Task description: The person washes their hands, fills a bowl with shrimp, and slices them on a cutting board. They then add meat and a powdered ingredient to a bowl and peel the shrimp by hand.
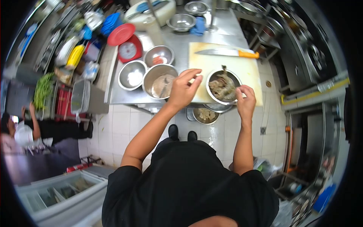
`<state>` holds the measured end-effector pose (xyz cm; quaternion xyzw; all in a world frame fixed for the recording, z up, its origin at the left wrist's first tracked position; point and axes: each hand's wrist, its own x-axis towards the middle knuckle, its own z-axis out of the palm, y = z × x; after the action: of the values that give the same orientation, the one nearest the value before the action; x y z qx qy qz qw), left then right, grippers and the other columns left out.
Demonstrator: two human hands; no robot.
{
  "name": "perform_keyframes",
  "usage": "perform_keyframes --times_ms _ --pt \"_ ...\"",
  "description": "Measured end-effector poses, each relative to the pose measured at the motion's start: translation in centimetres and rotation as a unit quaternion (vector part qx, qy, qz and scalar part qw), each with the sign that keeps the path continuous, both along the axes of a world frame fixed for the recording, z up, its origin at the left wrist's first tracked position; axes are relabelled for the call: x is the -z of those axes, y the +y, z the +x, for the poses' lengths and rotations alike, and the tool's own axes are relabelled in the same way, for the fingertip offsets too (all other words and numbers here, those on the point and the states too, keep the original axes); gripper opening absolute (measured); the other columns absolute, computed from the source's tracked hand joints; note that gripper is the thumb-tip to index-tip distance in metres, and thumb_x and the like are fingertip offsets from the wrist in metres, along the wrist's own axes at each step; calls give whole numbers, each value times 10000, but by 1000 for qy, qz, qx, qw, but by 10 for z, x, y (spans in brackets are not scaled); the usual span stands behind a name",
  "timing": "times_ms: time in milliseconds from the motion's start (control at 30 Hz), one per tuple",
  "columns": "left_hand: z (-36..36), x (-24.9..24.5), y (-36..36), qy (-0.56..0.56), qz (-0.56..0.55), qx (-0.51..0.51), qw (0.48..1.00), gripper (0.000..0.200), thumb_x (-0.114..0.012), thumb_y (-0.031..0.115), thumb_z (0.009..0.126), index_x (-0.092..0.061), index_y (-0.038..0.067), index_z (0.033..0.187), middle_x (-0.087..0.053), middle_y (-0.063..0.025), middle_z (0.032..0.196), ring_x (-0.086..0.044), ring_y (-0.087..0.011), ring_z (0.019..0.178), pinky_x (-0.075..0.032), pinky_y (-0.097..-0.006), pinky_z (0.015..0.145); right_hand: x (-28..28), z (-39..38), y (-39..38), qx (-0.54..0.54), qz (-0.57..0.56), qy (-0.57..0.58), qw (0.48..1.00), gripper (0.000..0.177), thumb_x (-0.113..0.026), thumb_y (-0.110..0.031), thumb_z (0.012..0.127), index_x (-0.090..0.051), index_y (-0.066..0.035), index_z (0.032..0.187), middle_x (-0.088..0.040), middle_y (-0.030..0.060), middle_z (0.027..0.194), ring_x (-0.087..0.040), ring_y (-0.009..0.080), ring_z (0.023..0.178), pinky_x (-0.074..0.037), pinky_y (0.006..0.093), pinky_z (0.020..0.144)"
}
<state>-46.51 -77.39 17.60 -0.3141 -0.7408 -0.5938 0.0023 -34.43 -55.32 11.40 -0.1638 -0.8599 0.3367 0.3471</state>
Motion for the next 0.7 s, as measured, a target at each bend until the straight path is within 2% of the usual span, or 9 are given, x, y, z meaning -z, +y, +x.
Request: perform_keyframes --times_ms 100,200,233,333,400,500,567,633,700 --pt "-12 25 -68 -4 92 -136 986 288 -617 128 907 -622 -19 1155 -662 -119 1027 -630 -133 856 -522 -245 668 -9 -16 -16 -18 -92 29 995 165 -574 52 831 -679 -2 946 -605 115 1032 -612 202 935 -508 296 767" --pt "-11 52 -148 -70 89 -274 955 342 -604 113 918 -566 -52 1216 -648 -95 970 -606 -107 817 -506 -235 668 -9 -40 -38 -125 -205 49 970 176 -544 52 858 -678 22 968 -612 74 970 -595 133 864 -491 257 731" --pt "-10 65 -173 -89 95 -304 944 358 -604 112 918 -553 -61 1227 -643 -91 955 -601 -103 805 -503 -234 670 -9 -49 -46 -162 -157 19 974 166 -566 -49 919 -644 36 1038 -603 62 957 -589 110 803 -473 231 742" --pt "7 96 -232 -134 61 -373 916 391 -608 138 914 -538 -77 1233 -638 -95 937 -599 -112 782 -495 -235 678 -16 -74 -89 -214 -260 -103 936 258 -617 -162 915 -619 29 1088 -617 62 917 -601 114 775 -468 233 684" --pt "18 119 -259 -218 19 -423 879 389 -610 168 909 -552 -55 1222 -652 -66 950 -580 -89 745 -442 -198 593 -12 -91 -110 -222 -282 -158 920 355 -649 -243 897 -590 49 1090 -611 67 869 -605 120 716 -467 240 650" --pt "26 137 -282 -316 65 -407 854 374 -574 159 912 -556 -66 1210 -657 -85 948 -588 -113 729 -468 -226 651 1 -114 -136 -174 -327 -196 908 407 -669 -295 883 -585 58 1068 -604 70 811 -608 112 705 -466 237 624" --pt "23 150 -300 -353 75 -386 849 348 -574 146 903 -571 -50 1191 -665 -75 949 -585 -103 719 -445 -214 622 20 -125 -143 -165 -329 -190 910 362 -676 -236 858 -587 56 1051 -592 63 759 -609 110 692 -470 242 607" --pt "10 171 -326 -426 43 -258 866 324 -587 148 891 -593 -30 1161 -668 -55 932 -599 -100 734 -434 -219 587 27 -134 -146 -110 -296 -270 910 280 -630 -120 832 -601 36 1062 -614 68 789 -593 103 678 -463 252 589" --pt "-7 189 -358 -472 -29 -182 862 277 -605 158 878 -634 17 1115 -671 -26 889 -633 -112 763 -442 -244 543 -4 -139 -166 -109 -358 -289 881 359 -576 -43 783 -606 19 1135 -671 121 899 -646 140 740 -510 256 648"
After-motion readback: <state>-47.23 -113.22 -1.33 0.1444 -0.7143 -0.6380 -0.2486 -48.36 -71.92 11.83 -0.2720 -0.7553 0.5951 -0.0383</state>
